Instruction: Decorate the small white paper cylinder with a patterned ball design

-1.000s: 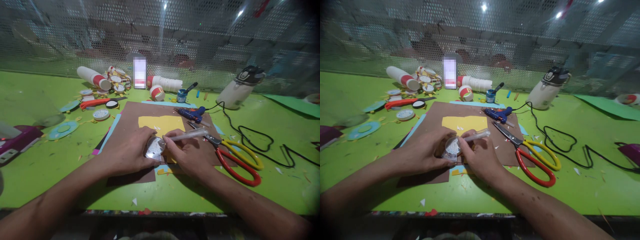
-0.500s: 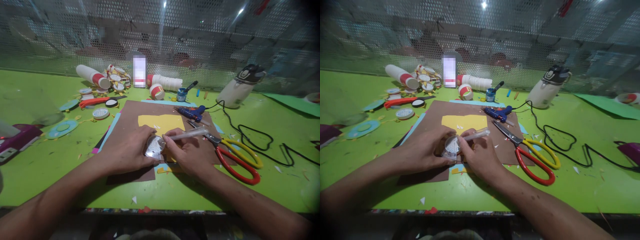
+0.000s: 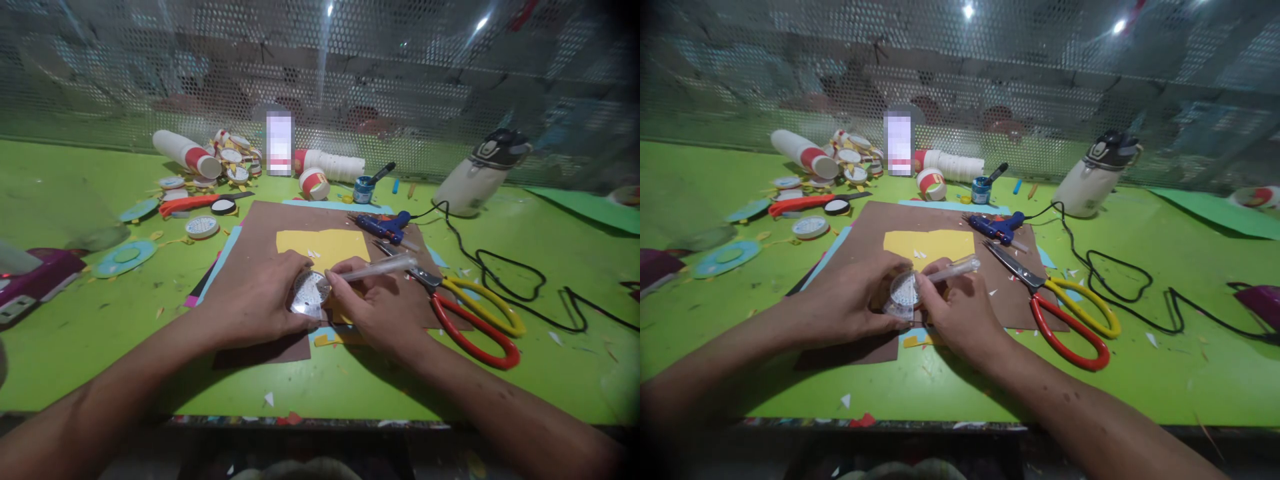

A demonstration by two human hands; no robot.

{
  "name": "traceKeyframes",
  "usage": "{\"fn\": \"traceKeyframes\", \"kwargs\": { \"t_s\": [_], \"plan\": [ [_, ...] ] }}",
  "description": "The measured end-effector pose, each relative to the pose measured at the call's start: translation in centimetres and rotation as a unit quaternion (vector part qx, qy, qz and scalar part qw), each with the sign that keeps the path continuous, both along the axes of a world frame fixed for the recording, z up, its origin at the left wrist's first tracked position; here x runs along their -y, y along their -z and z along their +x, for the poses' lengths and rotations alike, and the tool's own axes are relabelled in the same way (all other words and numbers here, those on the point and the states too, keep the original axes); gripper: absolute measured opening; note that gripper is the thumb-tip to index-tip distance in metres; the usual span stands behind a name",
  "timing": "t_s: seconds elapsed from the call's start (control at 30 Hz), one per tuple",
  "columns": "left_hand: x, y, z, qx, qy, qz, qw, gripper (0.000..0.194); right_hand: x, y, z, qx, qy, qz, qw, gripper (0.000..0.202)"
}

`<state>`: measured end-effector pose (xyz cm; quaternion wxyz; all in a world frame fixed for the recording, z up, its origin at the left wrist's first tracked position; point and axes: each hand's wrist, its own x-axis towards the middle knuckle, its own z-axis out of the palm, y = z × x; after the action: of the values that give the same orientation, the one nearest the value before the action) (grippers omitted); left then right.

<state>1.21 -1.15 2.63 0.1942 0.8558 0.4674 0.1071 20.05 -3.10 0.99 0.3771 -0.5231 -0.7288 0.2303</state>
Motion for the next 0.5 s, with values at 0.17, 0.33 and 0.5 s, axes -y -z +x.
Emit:
{"fn": "traceKeyframes", "kwargs": {
  "t_s": [0.17,0.33,0.5],
  "plan": [
    [-0.07,0.03,-0.07,0.007,-0.001,-0.001,1.000,0.053,-0.03,0.03,-0.04,0.008,0.003,0.006,1.000,0.016],
    [-0.04,0.03,-0.07,0.009,-0.001,0.002,1.000,0.051,0.03,-0.08,-0.06,0.013,0.001,-0.001,1.000,0.017],
    [0.06,0.00,-0.08,0.008,-0.008,-0.007,1.000,0.055,0.09,-0.01,-0.05,0.021,0.007,0.000,1.000,0.018]
  ]
}}
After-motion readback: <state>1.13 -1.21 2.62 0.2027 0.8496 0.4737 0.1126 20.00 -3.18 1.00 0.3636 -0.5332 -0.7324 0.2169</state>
